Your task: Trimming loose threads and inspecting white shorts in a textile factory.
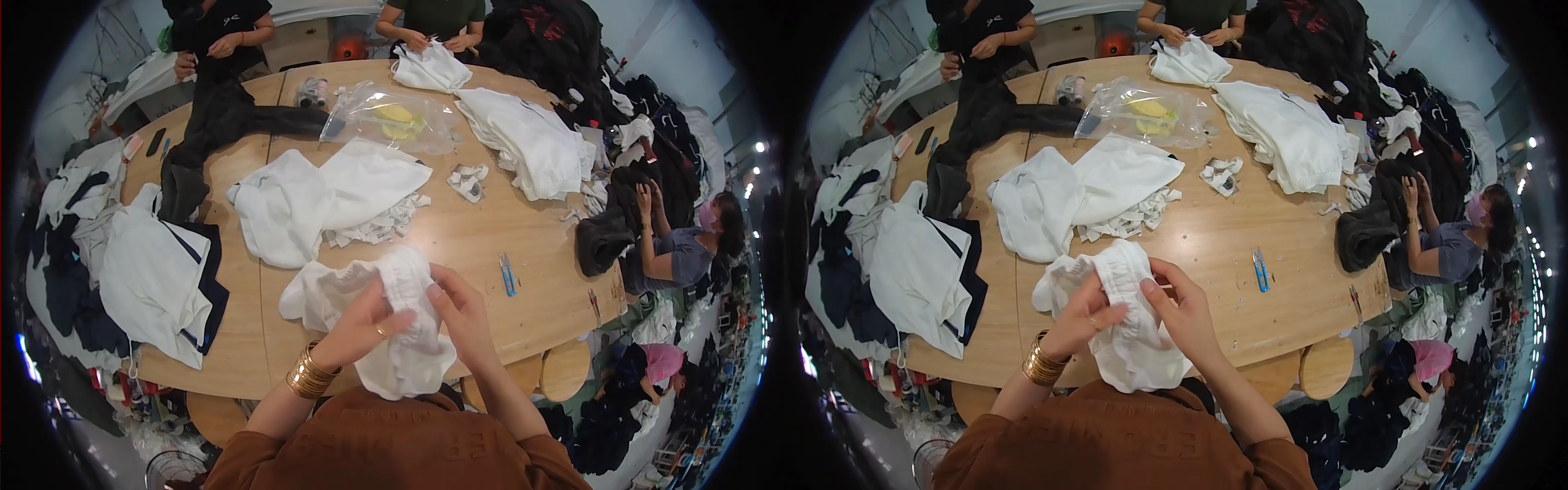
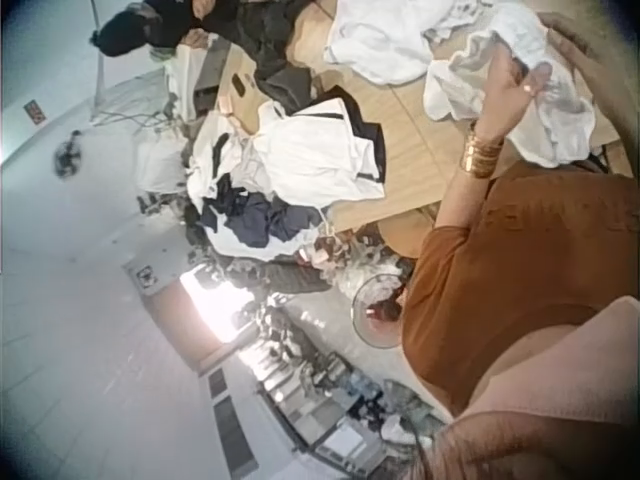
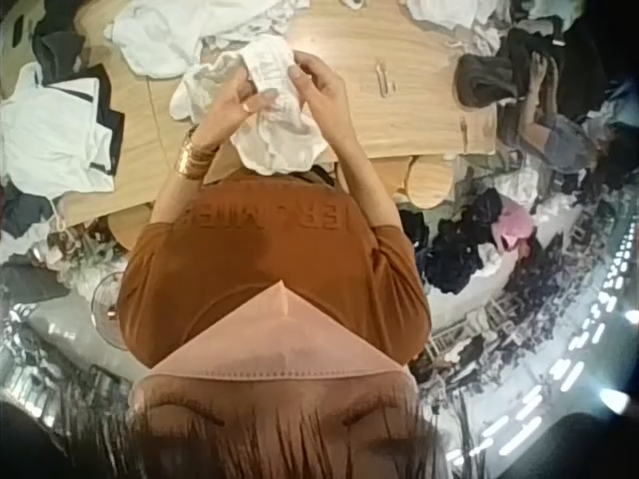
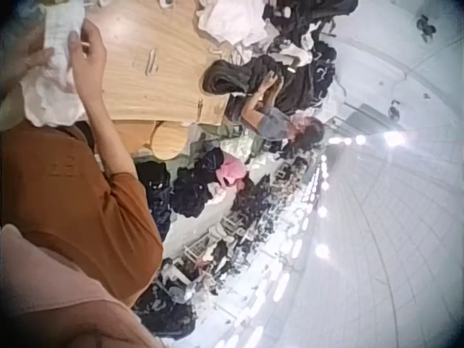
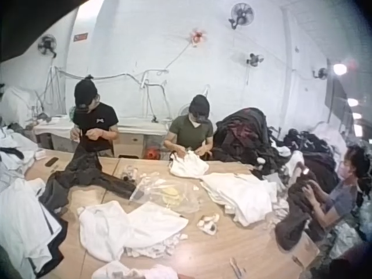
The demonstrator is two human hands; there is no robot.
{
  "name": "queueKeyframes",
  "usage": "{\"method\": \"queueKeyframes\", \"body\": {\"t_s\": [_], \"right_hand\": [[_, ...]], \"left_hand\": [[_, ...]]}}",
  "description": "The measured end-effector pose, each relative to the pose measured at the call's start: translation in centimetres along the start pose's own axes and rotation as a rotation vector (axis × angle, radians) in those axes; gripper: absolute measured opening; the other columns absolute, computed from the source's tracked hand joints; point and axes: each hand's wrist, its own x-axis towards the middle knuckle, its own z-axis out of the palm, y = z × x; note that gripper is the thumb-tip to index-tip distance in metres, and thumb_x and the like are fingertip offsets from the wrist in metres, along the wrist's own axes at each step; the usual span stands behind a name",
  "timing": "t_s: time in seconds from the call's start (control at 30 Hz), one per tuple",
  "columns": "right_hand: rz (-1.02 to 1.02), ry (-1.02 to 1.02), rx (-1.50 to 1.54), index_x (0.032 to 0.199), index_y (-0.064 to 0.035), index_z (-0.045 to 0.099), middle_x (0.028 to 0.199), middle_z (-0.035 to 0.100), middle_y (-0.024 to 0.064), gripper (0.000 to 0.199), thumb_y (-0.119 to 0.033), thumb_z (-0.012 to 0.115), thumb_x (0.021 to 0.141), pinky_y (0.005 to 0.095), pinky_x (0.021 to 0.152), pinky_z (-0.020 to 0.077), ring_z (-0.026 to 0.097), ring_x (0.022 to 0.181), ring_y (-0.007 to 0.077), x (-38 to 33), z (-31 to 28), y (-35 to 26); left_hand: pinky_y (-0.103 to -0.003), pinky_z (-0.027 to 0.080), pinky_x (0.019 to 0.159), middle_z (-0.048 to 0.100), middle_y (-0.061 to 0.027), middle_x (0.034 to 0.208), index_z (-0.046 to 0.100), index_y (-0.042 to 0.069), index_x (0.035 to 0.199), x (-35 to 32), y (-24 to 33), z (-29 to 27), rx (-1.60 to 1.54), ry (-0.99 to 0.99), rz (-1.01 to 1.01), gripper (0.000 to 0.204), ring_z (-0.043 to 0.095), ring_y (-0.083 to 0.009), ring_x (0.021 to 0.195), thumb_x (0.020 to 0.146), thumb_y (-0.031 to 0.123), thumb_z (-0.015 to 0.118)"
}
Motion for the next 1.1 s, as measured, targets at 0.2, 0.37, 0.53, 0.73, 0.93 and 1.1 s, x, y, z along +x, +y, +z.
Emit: {"method": "queueKeyframes", "body": {"t_s": [0.2,0.37,0.53,0.73,0.93,1.1], "right_hand": [[-0.153,-0.063,-0.12,0.107,-0.0048,0.055,0.107,0.051,0.0087,0.034,-0.016,0.063,0.076,0.0287,0.08,0.0404,0.046,0.1,0.0138,2.8,-2.0,-0.6],[-0.001,-0.753,-0.061,0.098,-0.0047,0.058,0.086,0.054,0.0072,0.033,-0.024,0.068,0.073,0.0276,0.075,0.0404,0.05,0.081,0.0171,4.2,-4.0,-1.1],[-0.129,-0.941,-0.424,0.069,-0.0015,0.057,0.063,0.052,0.0031,0.021,-0.019,0.068,0.072,0.0278,0.065,0.0376,0.048,0.068,0.0136,5.5,-4.1,-3.3],[0.104,-0.941,-0.244,0.068,-0.0012,0.059,0.06,0.054,-0.0001,0.018,-0.016,0.07,0.071,0.0251,0.057,0.0373,0.047,0.062,0.0061,5.2,-4.1,-6.8],[-0.093,-0.985,-0.834,0.066,-0.0043,0.059,0.052,0.053,0.0052,0.022,-0.024,0.069,0.07,0.0287,0.046,0.0384,0.053,0.05,0.0173,4.2,-4.0,-12.2],[-0.202,-1.099,-1.372,0.067,-0.0095,0.061,0.052,0.052,0.0096,0.032,-0.041,0.067,0.069,0.0353,0.046,0.0386,0.053,0.051,0.0297,0.8,-2.7,-12.5]], "left_hand": [[-0.03,0.041,0.059,0.054,-0.014,0.074,0.045,-0.001,0.099,0.5,-0.4,1.1,0.58,-0.045,-0.053,0.037,0.052,-0.0194,0.066,0.08,0.027,0.06],[-0.029,0.042,0.063,0.06,-0.0109,0.077,0.056,0.003,0.092,0.5,2.6,1.0,0.648,-0.201,-0.116,0.03,0.054,-0.017,0.067,0.078,0.028,0.062],[-0.025,0.042,0.064,0.06,-0.0073,0.077,0.059,0.0,0.089,0.4,4.6,-2.0,0.683,-0.43,-0.278,0.029,0.053,-0.0113,0.07,0.076,0.026,0.065],[-0.025,0.043,0.066,0.061,-0.0063,0.077,0.06,0.0,0.093,-2.5,6.0,-6.8,0.616,-0.571,-0.208,0.031,0.054,-0.0096,0.072,0.08,0.028,0.061],[-0.024,0.044,0.068,0.059,-0.008,0.065,0.062,0.003,0.086,-6.2,13.1,-8.1,0.964,-0.466,-0.284,0.029,0.054,-0.0156,0.062,0.081,0.031,0.059],[-0.031,0.044,0.072,0.05,-0.0059,0.053,0.062,0.009,0.075,-11.9,15.9,-7.2,1.342,-0.368,0.03,0.023,0.05,-0.0233,0.053,0.08,0.031,0.059]]}}
